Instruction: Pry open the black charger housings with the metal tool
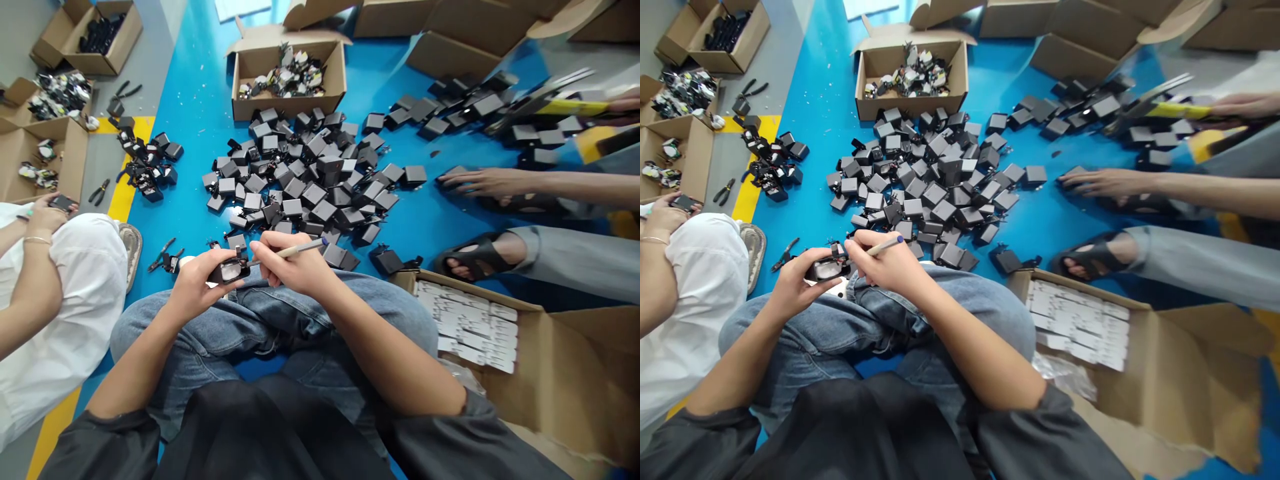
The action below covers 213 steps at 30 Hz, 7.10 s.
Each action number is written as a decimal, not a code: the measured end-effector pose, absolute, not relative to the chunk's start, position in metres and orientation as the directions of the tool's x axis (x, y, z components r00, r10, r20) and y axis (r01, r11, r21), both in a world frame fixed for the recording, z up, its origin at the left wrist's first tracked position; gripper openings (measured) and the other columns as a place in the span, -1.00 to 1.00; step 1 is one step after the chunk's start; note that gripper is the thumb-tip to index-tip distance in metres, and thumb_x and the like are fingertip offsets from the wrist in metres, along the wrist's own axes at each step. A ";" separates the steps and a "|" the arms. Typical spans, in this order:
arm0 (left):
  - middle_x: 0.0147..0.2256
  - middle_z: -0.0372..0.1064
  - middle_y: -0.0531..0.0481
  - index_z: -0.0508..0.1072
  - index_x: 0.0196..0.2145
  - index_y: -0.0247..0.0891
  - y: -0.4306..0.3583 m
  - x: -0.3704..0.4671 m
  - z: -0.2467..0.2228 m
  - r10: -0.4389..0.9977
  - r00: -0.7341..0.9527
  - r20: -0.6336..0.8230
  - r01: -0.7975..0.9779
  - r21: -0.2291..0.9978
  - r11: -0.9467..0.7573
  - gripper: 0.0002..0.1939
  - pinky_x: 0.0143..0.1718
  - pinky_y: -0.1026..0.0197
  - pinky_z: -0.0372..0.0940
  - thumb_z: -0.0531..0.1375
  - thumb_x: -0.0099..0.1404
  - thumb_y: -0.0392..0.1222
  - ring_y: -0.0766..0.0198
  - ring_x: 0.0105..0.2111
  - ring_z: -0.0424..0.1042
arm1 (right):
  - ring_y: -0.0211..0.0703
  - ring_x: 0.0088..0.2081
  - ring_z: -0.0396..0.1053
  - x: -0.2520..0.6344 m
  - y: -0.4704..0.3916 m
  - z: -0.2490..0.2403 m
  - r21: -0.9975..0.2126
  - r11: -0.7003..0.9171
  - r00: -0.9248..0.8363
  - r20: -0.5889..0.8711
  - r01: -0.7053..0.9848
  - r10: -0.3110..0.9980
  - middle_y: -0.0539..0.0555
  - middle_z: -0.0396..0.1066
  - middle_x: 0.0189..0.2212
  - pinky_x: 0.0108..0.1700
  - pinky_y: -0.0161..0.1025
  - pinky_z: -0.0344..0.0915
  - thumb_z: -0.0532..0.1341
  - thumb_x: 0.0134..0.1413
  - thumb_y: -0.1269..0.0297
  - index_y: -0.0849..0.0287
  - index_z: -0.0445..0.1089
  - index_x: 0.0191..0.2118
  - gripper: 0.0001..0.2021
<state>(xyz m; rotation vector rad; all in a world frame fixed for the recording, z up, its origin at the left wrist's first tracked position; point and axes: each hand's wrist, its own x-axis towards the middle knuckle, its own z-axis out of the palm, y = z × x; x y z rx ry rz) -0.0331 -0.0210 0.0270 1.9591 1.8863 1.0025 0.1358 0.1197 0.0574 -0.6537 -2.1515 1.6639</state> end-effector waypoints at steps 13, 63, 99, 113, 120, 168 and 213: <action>-0.03 0.53 -0.12 0.39 0.06 -0.17 -0.021 -0.033 0.026 0.957 -0.010 0.291 0.769 0.614 -0.179 -0.58 0.00 0.16 0.43 0.30 0.28 -0.07 0.13 -0.04 0.53 | -0.41 -0.71 0.15 0.130 0.116 0.048 -0.986 0.103 -0.805 -0.044 0.129 0.592 -0.13 0.19 -0.79 -0.59 -0.42 0.10 0.08 0.26 0.24 0.15 0.15 -0.61 -0.62; -0.03 0.53 -0.11 0.40 0.07 -0.17 -0.023 -0.037 0.036 0.927 -0.025 0.375 0.804 0.558 -0.204 -0.54 0.01 0.18 0.42 0.35 0.24 -0.12 0.15 -0.03 0.54 | -0.39 -0.58 0.30 0.156 0.123 0.073 -0.765 0.642 -0.835 0.318 0.053 0.448 -0.07 0.44 -0.57 -0.49 -0.43 0.11 0.18 0.24 0.37 0.18 0.36 -0.38 -0.86; 0.00 0.52 -0.14 0.43 0.04 -0.21 -0.015 -0.038 0.018 0.887 -0.352 0.300 0.717 0.695 0.049 -0.54 0.06 0.08 0.44 0.34 0.24 -0.01 0.08 0.02 0.52 | -0.33 -0.56 0.37 0.168 0.117 0.087 -0.734 0.679 -0.704 0.470 0.024 0.533 -0.05 0.47 -0.55 -0.48 -0.35 0.20 0.22 0.28 0.28 0.10 0.34 -0.38 -0.83; 0.10 0.44 -0.20 0.35 0.11 -0.16 -0.019 -0.030 0.018 0.926 -0.211 0.312 0.507 0.845 -0.169 -0.55 0.15 -0.02 0.40 0.30 0.30 -0.08 0.03 0.14 0.43 | -0.38 -0.48 0.40 0.149 0.103 0.064 -0.797 0.574 -0.744 0.496 -0.186 0.448 -0.08 0.50 -0.48 -0.41 -0.42 0.24 0.24 0.25 0.32 0.15 0.38 -0.32 -0.90; 0.11 0.44 -0.18 0.36 0.16 -0.15 -0.017 -0.029 0.023 0.922 -0.162 0.353 0.538 0.815 -0.218 -0.51 0.17 0.01 0.39 0.30 0.30 -0.13 0.06 0.14 0.44 | -0.39 -0.50 0.38 0.149 0.103 0.064 -0.794 0.575 -0.746 0.503 -0.200 0.436 -0.07 0.49 -0.48 -0.42 -0.43 0.23 0.25 0.24 0.36 0.16 0.37 -0.34 -0.90; 0.09 0.47 -0.12 0.37 0.16 -0.17 -0.016 -0.016 0.023 0.897 -0.157 0.412 0.900 0.434 -0.042 -0.58 0.14 0.13 0.38 0.18 0.37 -0.15 0.13 0.10 0.47 | -0.35 -0.52 0.34 0.138 0.099 0.044 -0.422 0.903 -0.686 0.635 0.075 0.354 -0.04 0.42 -0.54 -0.46 -0.39 0.18 0.08 0.37 0.35 0.19 0.34 -0.39 -0.75; 0.24 0.16 -0.19 0.17 0.26 -0.26 0.128 -0.271 -0.122 0.769 -0.631 -0.107 0.751 0.165 0.639 -0.30 0.29 -0.04 0.09 0.19 0.33 0.17 -0.02 0.26 0.13 | -0.25 -0.43 0.45 0.130 0.125 0.025 -0.561 0.806 -0.808 0.378 0.189 0.452 0.07 0.53 -0.37 -0.44 -0.31 0.25 0.09 0.34 0.40 0.17 0.41 -0.23 -0.84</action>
